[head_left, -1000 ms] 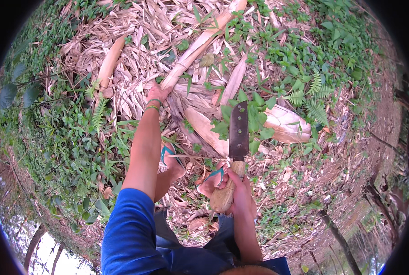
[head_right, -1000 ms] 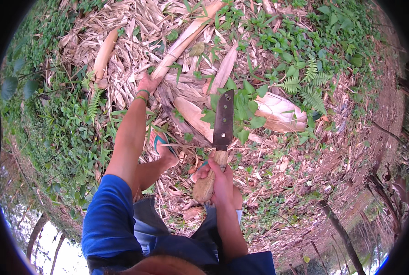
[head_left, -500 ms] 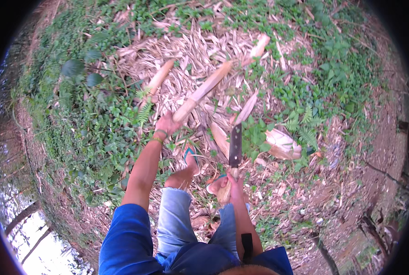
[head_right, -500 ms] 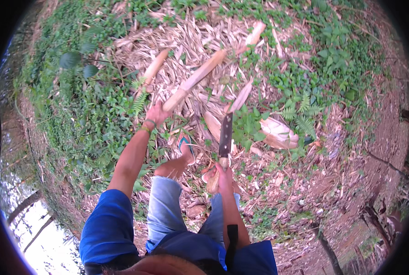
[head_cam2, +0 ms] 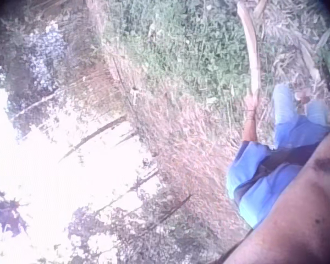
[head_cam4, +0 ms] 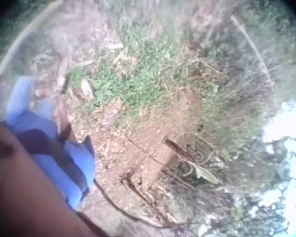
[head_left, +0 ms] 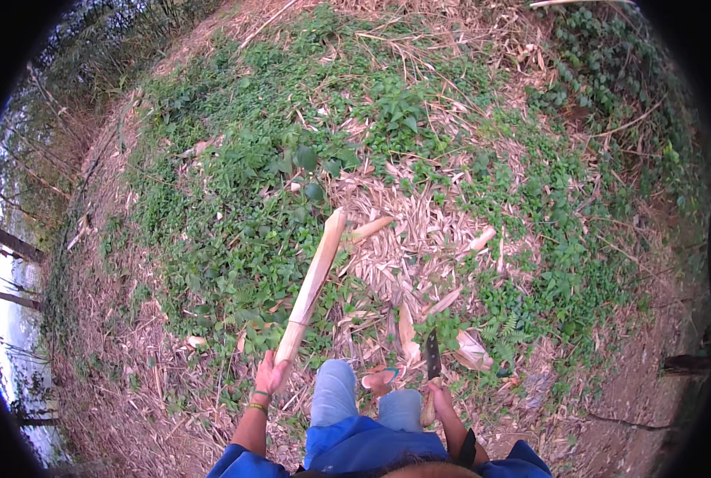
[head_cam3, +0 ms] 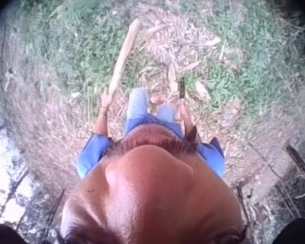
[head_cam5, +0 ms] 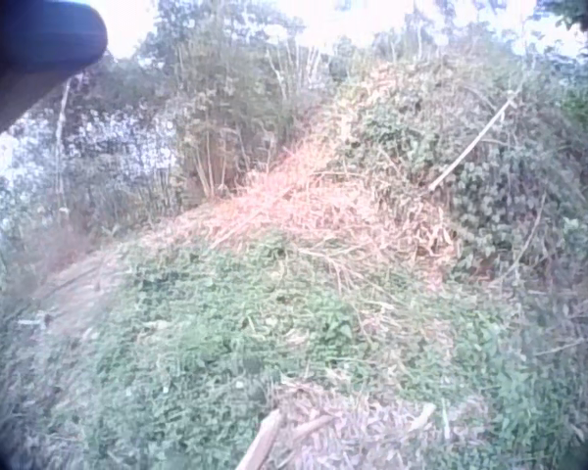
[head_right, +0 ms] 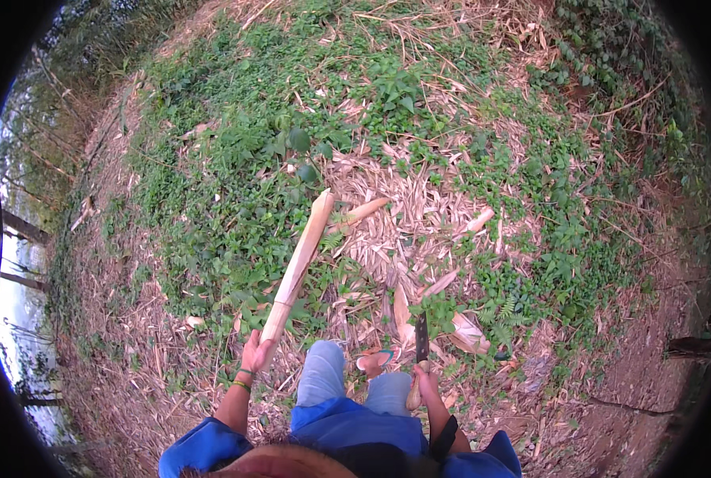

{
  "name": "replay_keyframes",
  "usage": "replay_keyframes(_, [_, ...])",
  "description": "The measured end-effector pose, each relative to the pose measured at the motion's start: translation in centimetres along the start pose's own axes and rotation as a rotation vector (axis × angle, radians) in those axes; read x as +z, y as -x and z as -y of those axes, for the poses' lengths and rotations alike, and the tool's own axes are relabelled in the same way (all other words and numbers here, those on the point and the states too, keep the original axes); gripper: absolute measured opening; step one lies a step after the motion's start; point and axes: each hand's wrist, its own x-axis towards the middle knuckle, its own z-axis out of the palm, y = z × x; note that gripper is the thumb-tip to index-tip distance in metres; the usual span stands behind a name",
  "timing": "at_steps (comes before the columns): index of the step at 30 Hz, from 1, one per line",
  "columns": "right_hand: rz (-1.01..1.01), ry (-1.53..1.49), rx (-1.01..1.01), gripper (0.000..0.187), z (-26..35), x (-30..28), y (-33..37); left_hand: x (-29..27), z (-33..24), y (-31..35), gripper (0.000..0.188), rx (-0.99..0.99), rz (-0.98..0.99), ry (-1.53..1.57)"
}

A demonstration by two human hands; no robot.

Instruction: The person splits a piece of bamboo by hand using a machete while sitting on the ground, then walks through the woods to pick up and process additional bamboo stalks.

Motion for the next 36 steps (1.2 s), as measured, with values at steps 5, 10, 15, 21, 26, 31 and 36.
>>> replay_keyframes(5, [-0.04, 0.147, -0.013, 0.033, 0.4, 1.7, 2.9, -6.0, 8.9, 11.4, 0.056, -0.149, -0.186, 0.043])
replay_keyframes(10, [-0.183, 0.315, -0.082, 0.038, -1.5, 7.6, 5.7, -11.8, 17.7, 20.7, 0.056, -0.279, -0.285, 0.134])
replay_keyframes(15, [-0.299, 0.493, -0.049, 0.04, -5.7, 14.8, 8.9, -17.2, 27.5, 30.0, 0.061, -0.419, -0.355, 0.202])
replay_keyframes(21, [-0.135, 0.704, 0.036, 0.042, -9.1, 27.0, 14.8, -23.9, 32.6, 35.8, 0.056, -0.561, -0.471, 0.318])
replay_keyframes(26, [-0.146, 0.973, -0.035, 0.041, -9.5, 35.3, 15.4, -27.1, 37.4, 32.5, 0.051, -0.49, -0.573, 0.427])
replay_keyframes(31, [0.065, 0.804, 0.027, 0.034, -12.7, 46.5, 11.7, -33.9, 40.8, 23.5, 0.048, -0.448, -0.58, 0.508])
replay_keyframes(36, [-0.025, 1.107, -0.11, 0.041, -14.5, 56.8, -3.2, -43.3, 40.9, 13.9, 0.044, -0.472, -0.565, 0.682])
